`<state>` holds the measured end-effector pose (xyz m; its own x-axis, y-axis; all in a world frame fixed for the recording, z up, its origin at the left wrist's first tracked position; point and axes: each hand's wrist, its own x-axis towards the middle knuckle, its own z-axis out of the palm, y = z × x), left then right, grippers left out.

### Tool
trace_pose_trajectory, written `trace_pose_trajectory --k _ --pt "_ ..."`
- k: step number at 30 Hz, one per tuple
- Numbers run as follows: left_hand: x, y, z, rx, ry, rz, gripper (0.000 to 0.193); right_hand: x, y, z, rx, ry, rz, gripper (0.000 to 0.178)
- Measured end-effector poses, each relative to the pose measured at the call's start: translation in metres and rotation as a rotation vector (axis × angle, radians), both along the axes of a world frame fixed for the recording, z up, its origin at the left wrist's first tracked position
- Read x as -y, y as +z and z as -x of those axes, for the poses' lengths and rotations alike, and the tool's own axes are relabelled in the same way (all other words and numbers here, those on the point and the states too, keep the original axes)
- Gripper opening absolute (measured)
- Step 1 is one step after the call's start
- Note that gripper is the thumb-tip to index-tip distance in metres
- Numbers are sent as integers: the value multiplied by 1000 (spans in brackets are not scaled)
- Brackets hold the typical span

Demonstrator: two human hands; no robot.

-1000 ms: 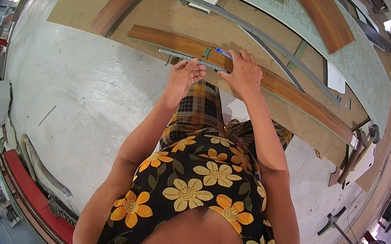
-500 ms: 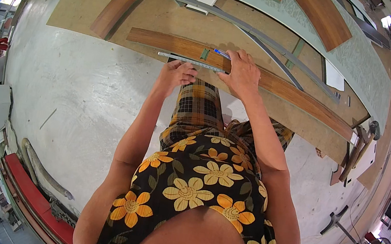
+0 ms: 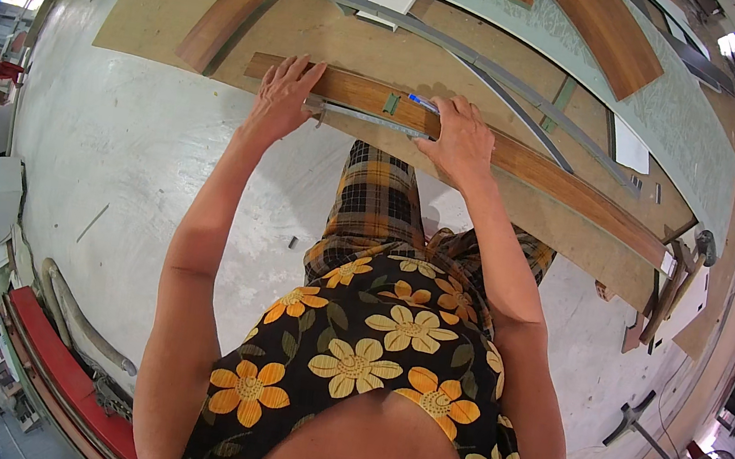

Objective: Using a measuring tape and pen to mark measurements on wooden planks.

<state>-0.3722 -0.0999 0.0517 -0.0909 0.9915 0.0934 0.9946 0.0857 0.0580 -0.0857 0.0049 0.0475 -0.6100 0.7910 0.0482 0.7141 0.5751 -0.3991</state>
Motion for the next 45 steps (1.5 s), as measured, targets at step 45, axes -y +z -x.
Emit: trace_pose_trajectory --k 45 --pt "-24 -25 -26 95 -272 -47 81 1 2 1 36 7 -5 61"
